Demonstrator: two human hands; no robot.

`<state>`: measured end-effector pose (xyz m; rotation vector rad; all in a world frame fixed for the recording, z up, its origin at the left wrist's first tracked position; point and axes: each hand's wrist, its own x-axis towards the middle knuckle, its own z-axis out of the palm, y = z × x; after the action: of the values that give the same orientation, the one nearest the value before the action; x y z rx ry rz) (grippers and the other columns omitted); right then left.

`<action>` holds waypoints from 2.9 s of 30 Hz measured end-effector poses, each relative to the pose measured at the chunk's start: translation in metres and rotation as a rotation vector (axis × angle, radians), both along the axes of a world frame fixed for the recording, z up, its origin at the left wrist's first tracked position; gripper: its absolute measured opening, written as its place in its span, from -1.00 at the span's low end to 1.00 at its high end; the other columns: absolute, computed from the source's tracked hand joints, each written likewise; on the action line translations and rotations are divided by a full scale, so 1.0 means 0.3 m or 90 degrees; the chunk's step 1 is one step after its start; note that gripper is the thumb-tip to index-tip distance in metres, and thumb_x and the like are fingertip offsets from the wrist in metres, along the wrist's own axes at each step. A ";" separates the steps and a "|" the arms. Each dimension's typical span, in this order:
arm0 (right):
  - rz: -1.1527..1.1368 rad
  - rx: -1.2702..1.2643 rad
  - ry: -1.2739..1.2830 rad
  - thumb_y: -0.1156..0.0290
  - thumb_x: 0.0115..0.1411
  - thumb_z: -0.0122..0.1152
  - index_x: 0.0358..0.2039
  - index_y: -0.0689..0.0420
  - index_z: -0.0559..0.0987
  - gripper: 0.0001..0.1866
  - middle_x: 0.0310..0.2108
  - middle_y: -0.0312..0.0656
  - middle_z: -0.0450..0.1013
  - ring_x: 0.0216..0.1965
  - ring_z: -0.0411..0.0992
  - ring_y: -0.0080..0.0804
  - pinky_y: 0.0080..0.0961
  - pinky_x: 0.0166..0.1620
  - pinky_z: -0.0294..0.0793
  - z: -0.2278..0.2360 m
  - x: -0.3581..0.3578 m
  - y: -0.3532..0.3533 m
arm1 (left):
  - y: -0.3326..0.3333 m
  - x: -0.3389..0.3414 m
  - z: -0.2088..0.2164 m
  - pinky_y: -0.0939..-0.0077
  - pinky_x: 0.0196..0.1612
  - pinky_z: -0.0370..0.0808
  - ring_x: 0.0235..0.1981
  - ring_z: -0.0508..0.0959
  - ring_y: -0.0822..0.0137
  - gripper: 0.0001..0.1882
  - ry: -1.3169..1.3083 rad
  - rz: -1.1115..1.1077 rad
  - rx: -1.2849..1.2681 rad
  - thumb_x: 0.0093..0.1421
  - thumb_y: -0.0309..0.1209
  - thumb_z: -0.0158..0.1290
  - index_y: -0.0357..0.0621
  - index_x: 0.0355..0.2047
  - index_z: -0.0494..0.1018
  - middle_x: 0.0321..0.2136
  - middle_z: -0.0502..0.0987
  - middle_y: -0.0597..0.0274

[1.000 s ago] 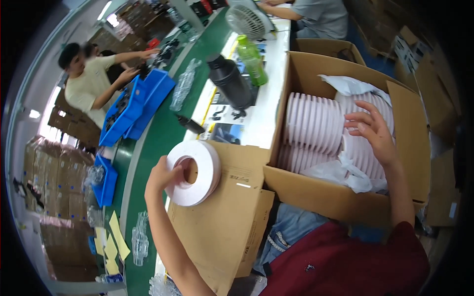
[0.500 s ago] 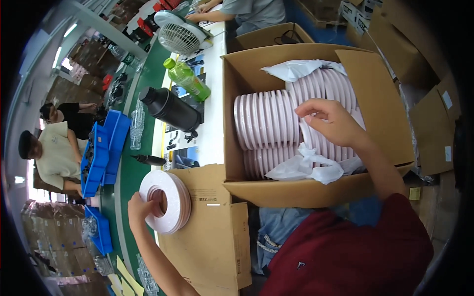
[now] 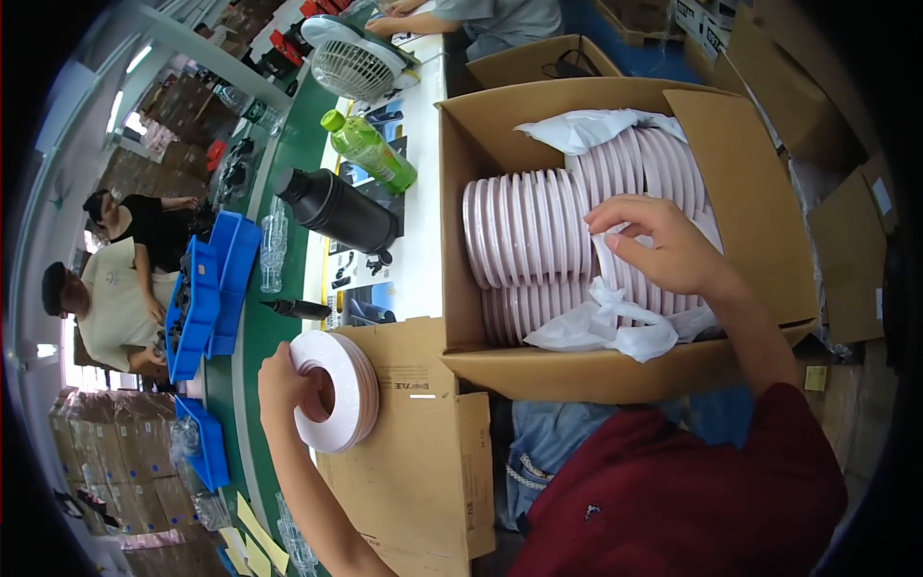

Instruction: Packing rolls of tape into a cardboard box at a factory workstation.

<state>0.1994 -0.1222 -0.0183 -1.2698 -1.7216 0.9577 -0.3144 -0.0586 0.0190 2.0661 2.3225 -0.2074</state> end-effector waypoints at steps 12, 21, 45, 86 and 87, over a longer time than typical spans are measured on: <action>0.001 0.024 -0.028 0.56 0.18 0.05 -0.19 0.23 0.57 -0.80 -0.10 -0.12 0.52 -0.07 0.49 -0.30 -0.42 -0.07 0.51 0.002 0.001 -0.006 | -0.002 -0.007 -0.062 0.08 -0.14 0.54 -0.19 0.59 -0.16 -0.27 0.059 -0.026 0.062 -0.13 -0.40 0.25 -0.15 0.11 0.29 -0.26 0.60 -0.13; 0.004 0.025 -0.038 0.56 0.18 0.08 -0.22 0.25 0.57 -0.82 -0.13 -0.13 0.53 -0.11 0.50 -0.31 -0.43 -0.08 0.51 -0.002 0.000 -0.007 | 0.007 -0.033 -0.077 0.09 -0.11 0.53 -0.14 0.58 -0.15 -0.24 0.056 -0.004 0.041 -0.13 -0.35 0.27 -0.14 0.13 0.26 -0.21 0.58 -0.15; 0.133 0.121 -0.289 0.29 0.01 0.36 -0.38 0.16 0.67 -0.78 0.14 0.14 0.34 0.19 0.27 0.03 -0.21 0.20 0.25 -0.026 0.101 -0.001 | 0.097 1.136 -0.079 0.21 -0.21 0.53 -0.39 0.61 -0.09 -0.56 -0.224 -0.527 -0.358 0.18 -0.10 0.05 -0.31 -0.40 0.61 -0.49 0.58 -0.19; -0.079 0.155 0.022 0.20 0.07 0.44 0.01 0.25 0.55 -0.45 0.06 -0.02 0.43 0.11 0.38 -0.19 -0.32 0.20 0.29 -0.051 0.109 0.078 | 0.157 1.221 -0.118 0.45 -0.27 0.42 -0.43 0.48 0.35 -0.76 -0.885 -0.662 0.043 0.11 -0.41 0.20 -0.33 -0.28 0.51 -0.48 0.48 0.15; -0.097 0.174 -0.016 0.21 0.07 0.44 -0.01 0.26 0.55 -0.46 0.06 -0.01 0.44 0.10 0.39 -0.19 -0.31 0.19 0.30 -0.051 0.108 0.078 | 0.162 1.224 -0.122 0.44 -0.27 0.41 -0.42 0.45 0.34 -0.75 -0.898 -0.663 0.039 0.11 -0.40 0.21 -0.34 -0.28 0.50 -0.45 0.46 0.15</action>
<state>0.2319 -0.0988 -0.0335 -1.2158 -1.6824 0.5981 0.0528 -0.0100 -0.0176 2.0187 0.4190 0.9557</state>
